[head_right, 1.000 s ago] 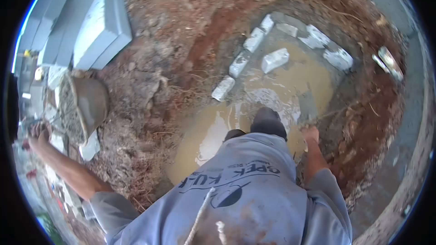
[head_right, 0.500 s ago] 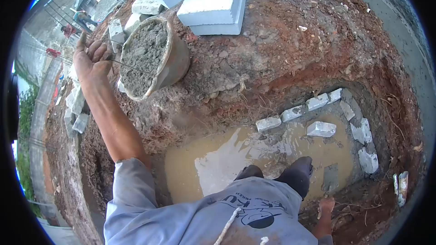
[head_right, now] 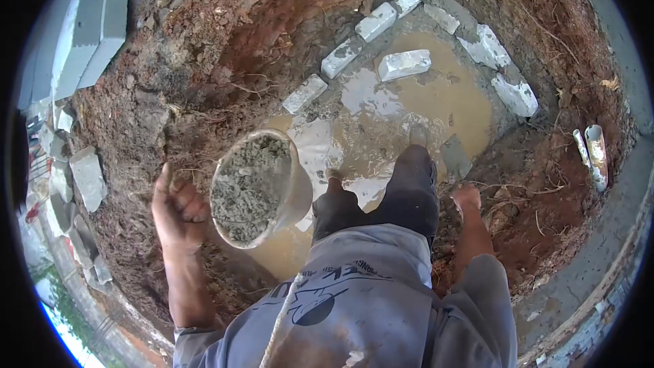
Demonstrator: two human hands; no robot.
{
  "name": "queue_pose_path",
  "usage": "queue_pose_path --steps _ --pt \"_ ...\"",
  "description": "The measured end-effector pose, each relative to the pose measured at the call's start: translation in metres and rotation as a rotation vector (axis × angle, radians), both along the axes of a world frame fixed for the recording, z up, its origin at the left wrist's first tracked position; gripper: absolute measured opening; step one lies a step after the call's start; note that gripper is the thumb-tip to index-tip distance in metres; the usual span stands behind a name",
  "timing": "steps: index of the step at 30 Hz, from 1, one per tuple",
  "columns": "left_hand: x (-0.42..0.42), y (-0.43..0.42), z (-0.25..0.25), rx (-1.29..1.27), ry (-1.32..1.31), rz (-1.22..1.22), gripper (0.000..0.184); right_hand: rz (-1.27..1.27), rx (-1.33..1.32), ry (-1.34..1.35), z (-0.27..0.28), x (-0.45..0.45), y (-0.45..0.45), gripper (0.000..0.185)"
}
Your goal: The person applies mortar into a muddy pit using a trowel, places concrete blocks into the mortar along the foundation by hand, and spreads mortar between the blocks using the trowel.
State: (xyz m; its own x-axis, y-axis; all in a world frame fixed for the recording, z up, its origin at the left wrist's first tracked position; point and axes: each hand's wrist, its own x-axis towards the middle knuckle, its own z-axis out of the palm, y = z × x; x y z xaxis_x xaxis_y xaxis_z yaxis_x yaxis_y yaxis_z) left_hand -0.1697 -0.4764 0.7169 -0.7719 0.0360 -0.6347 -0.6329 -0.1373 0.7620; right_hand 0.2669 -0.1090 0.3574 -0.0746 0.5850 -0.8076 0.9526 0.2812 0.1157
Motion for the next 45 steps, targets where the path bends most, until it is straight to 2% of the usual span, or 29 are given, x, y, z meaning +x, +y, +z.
queue_pose_path --steps 1,3,5,6,7,8,10,12,13,15,16,21,23,26,27,28,30,32,33,34,36,37,40,41,44,45 --pt "0.017 0.014 -0.039 -0.034 -0.130 -0.045 0.042 0.072 0.004 -0.011 -0.009 0.006 0.015 0.029" --pt "0.057 0.031 -0.137 -0.052 -0.408 0.029 0.040 0.053 0.081 -0.010 -0.034 0.018 0.043 0.036" --pt "0.097 0.043 -0.245 -0.097 -0.444 0.002 0.033 -0.205 0.098 0.099 0.002 0.017 0.052 0.042" --pt "0.108 0.063 -0.290 -0.107 -0.411 0.040 0.035 -0.334 0.119 0.162 0.018 0.012 0.061 0.047" --pt "0.109 0.090 -0.316 -0.169 -0.496 0.035 0.040 -0.355 0.150 0.199 0.020 0.020 0.067 0.051" --pt "0.114 0.107 -0.364 -0.180 -0.508 -0.008 0.041 -0.371 0.179 0.224 0.025 0.039 0.070 0.054" --pt "0.124 0.146 -0.411 -0.075 -0.461 -0.193 0.035 -0.267 0.221 0.163 0.054 0.059 0.071 0.059" --pt "0.132 0.179 -0.448 -0.185 -0.190 -0.403 0.032 -0.037 0.249 0.035 0.068 0.050 0.068 0.062" --pt "0.132 0.186 -0.455 -0.229 -0.195 -0.435 0.031 -0.076 0.169 -0.152 0.061 0.049 0.072 0.060" --pt "0.133 0.199 -0.470 -0.316 -0.207 -0.502 0.030 -0.053 0.144 -0.124 0.050 0.037 0.070 0.054" --pt "0.124 0.213 -0.471 -0.271 -0.468 -0.409 0.031 -0.038 0.134 -0.097 0.040 0.023 0.070 0.051" --pt "0.132 0.232 -0.512 -0.138 -0.421 -0.491 0.041 0.200 0.010 -0.014 -0.039 -0.055 0.076 0.045" --pt "0.139 0.246 -0.504 -0.119 -0.461 -0.463 0.045 0.240 -0.047 -0.029 -0.068 -0.077 0.072 0.045" --pt "0.134 0.230 -0.510 -0.379 -0.292 -0.577 0.047 0.239 -0.103 -0.107 -0.098 -0.102 0.066 0.044" --pt "0.131 0.212 -0.527 -0.310 -0.170 -0.517 0.049 0.232 -0.108 -0.122 -0.108 -0.104 0.062 0.043" --pt "0.121 0.202 -0.535 -0.425 -0.204 -0.526 0.045 0.224 -0.111 -0.136 -0.115 -0.104 0.057 0.042" --pt "0.109 0.164 -0.585 -0.438 -0.063 -0.482 0.041 0.211 -0.135 -0.147 -0.127 -0.105 0.048 0.043" --pt "0.082 0.165 -0.604 -0.789 -0.049 -0.673 0.037 0.202 -0.151 -0.143 -0.149 -0.109 0.040 0.045" --pt "0.075 0.162 -0.632 -0.809 -0.059 -0.639 0.035 0.200 -0.163 -0.143 -0.163 -0.109 0.036 0.045" --pt "0.069 0.173 -0.642 -0.700 0.041 -0.610 0.042 0.200 -0.177 -0.149 -0.174 -0.107 0.032 0.046" --pt "0.062 0.198 -0.645 -0.626 -0.072 -0.507 0.049 0.155 -0.194 -0.095 -0.186 -0.103 0.020 0.046" --pt "0.060 0.181 -0.684 -0.600 -0.114 -0.488 0.057 0.135 -0.210 -0.069 -0.190 -0.100 0.012 0.047" --pt "0.061 0.167 -0.707 -0.330 -0.169 -0.499 0.061 0.034 -0.242 -0.005 -0.233 -0.111 -0.024 0.042" --pt "0.062 0.161 -0.708 -0.389 -0.256 -0.511 0.061 0.176 -0.301 0.035 -0.250 -0.116 -0.035 0.041" --pt "0.054 0.155 -0.710 -0.394 -0.289 -0.680 0.058 0.546 -0.442 0.177 -0.296 -0.141 -0.053 0.039" --pt "0.058 0.160 -0.711 -0.423 -0.244 -0.658 0.060 0.630 -0.469 0.221 -0.303 -0.144 -0.056 0.038"
